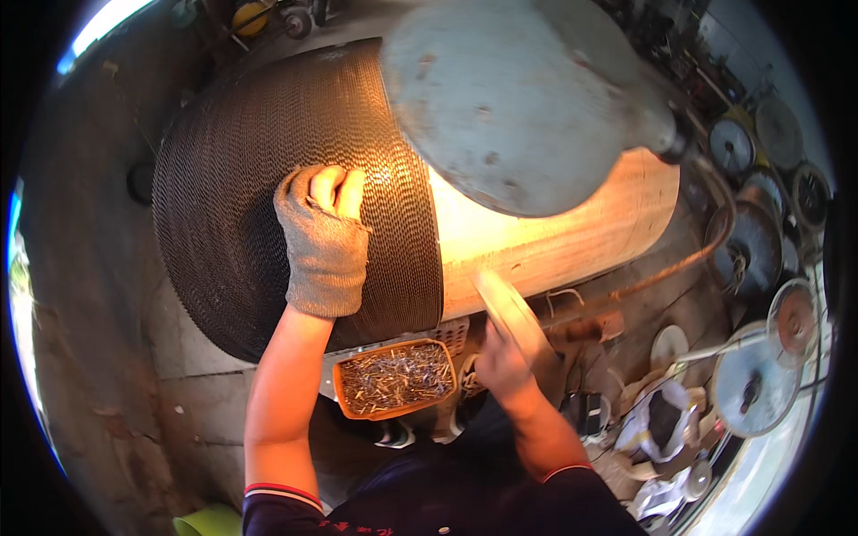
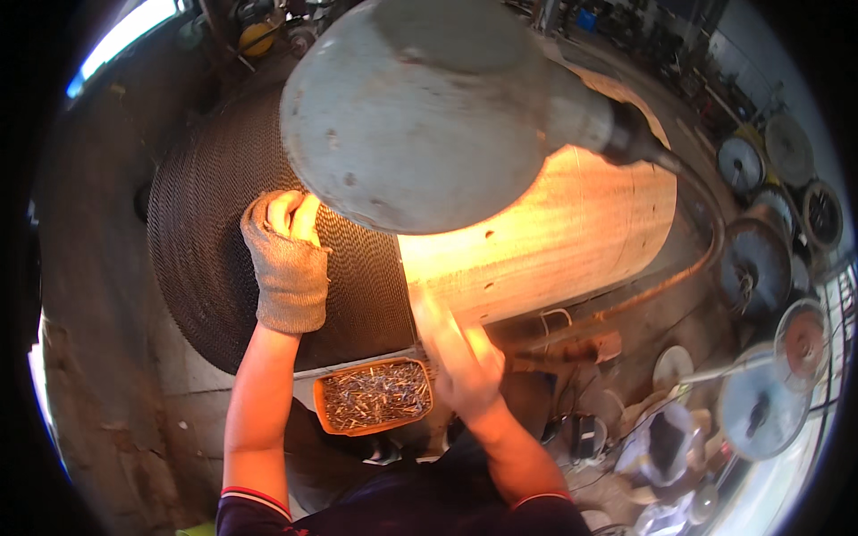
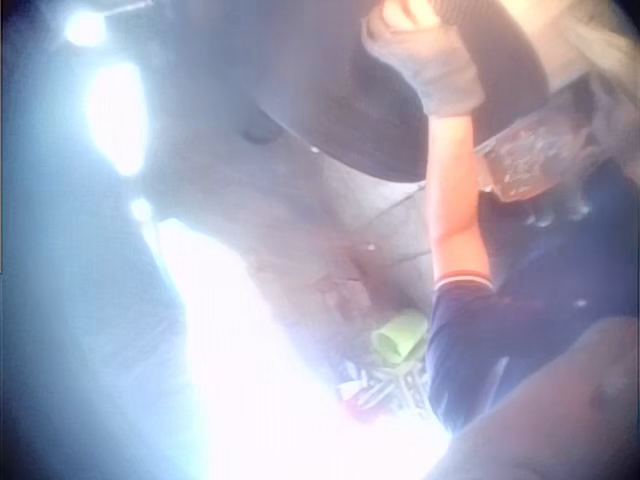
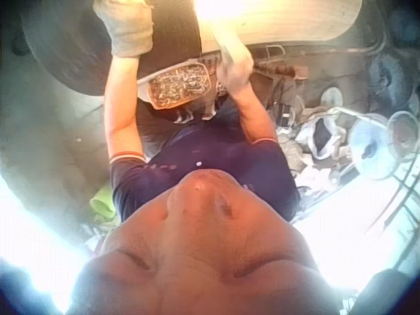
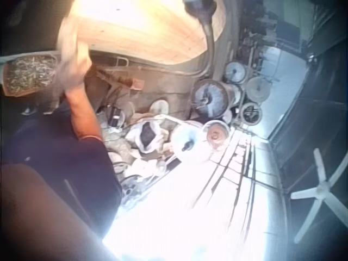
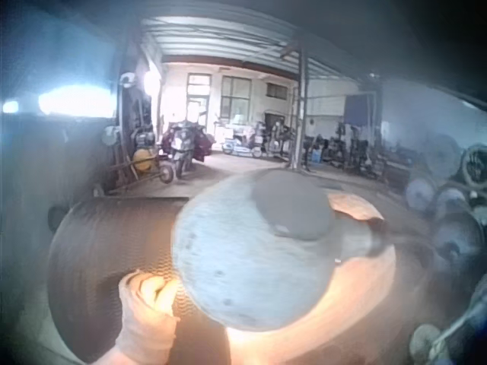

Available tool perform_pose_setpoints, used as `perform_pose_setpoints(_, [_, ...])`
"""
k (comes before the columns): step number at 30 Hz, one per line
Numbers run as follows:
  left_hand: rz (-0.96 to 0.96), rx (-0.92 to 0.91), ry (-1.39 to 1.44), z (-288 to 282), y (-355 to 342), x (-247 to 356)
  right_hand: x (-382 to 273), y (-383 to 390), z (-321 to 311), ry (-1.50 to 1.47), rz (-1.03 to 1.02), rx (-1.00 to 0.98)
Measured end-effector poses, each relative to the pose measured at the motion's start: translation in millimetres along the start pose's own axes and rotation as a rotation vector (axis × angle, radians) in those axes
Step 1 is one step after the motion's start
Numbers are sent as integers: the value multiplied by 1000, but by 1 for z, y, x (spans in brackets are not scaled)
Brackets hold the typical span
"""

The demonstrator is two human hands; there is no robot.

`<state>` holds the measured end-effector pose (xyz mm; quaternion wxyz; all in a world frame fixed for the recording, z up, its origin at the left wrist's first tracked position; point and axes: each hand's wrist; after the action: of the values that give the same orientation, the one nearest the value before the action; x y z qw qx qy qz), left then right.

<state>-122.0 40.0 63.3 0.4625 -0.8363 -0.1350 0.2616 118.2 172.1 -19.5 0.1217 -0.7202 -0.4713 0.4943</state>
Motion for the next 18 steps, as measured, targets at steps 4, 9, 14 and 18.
perform_pose_setpoints(4, [19,-33,-34,7,-7,-14,9,29,13,90,490,-181])
perform_pose_setpoints(9, [-173,56,488,-17,2,45,9,46,-5,-45,575,-205])
perform_pose_setpoints(14, [-235,62,796,-19,33,109,8,40,-12,-97,564,-198])
perform_pose_setpoints(18, [-184,-30,644,-13,33,105,8,41,-12,-88,569,-229])
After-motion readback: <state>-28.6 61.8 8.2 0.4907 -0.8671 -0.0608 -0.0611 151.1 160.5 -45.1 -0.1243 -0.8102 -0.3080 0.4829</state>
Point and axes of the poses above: each hand's wrist, its own y-axis away from the middle knuckle, its own z-axis out of the palm, x = y × z, and after that the axes turned 13 degrees about z, right-handed
